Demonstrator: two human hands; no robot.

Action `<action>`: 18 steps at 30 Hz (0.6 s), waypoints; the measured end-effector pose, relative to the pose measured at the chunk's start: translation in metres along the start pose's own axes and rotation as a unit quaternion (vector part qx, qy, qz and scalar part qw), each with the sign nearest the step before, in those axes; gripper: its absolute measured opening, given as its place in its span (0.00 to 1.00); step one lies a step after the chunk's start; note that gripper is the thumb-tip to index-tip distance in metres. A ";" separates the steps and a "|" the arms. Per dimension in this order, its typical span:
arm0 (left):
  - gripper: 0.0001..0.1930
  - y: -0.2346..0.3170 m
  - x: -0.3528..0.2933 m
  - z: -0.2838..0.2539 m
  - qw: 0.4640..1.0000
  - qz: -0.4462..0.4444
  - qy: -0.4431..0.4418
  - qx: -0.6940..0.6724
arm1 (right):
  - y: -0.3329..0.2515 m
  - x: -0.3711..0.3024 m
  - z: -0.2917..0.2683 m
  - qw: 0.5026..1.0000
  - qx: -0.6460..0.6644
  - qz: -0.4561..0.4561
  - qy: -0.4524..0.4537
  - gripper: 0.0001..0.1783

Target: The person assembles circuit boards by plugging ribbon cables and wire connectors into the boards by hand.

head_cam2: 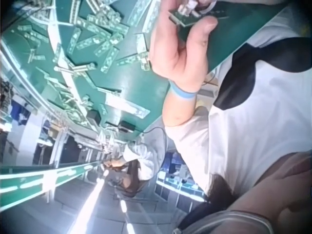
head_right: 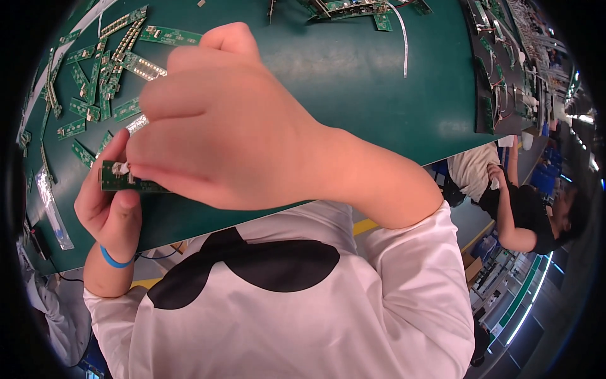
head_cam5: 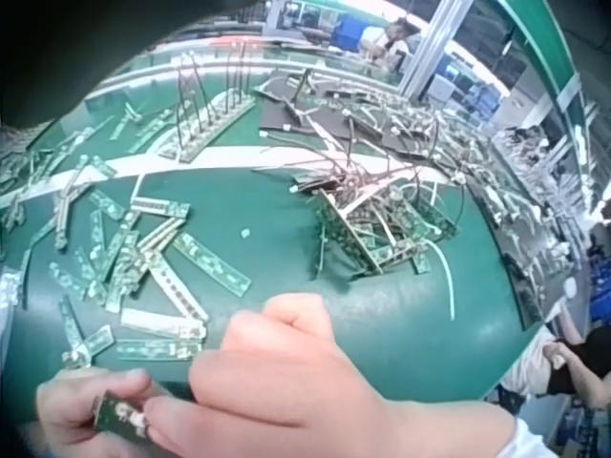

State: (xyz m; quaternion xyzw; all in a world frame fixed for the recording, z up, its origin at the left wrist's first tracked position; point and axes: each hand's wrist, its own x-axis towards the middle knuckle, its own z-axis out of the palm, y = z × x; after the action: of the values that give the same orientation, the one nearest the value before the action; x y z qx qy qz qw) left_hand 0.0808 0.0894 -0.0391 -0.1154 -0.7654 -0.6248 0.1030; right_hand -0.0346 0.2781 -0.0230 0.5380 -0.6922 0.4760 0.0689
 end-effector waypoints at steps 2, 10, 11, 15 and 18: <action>0.30 0.000 0.001 -0.001 1.000 -0.003 -0.017 -0.013 | 0.000 0.000 0.002 0.999 -0.021 -0.027 0.027 0.06; 0.29 0.001 0.002 0.002 1.000 0.005 -0.001 -0.007 | -0.006 0.001 0.001 1.000 -0.009 0.026 -0.011 0.07; 0.28 0.002 0.002 0.003 1.000 0.010 0.006 -0.007 | -0.009 0.002 -0.001 0.997 0.004 0.063 -0.052 0.07; 0.27 0.008 0.006 -0.002 0.999 0.003 -0.040 0.014 | -0.012 0.001 -0.001 0.987 0.077 0.112 -0.087 0.08; 0.27 0.008 0.008 0.000 0.999 -0.009 -0.046 0.023 | -0.011 0.001 0.001 0.984 0.090 0.123 -0.091 0.08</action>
State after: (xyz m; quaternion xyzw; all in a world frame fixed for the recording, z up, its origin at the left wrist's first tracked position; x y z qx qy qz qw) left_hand 0.0758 0.0915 -0.0293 -0.1343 -0.7845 -0.6019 0.0648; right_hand -0.0252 0.2771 -0.0163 0.4938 -0.7111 0.4899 -0.1025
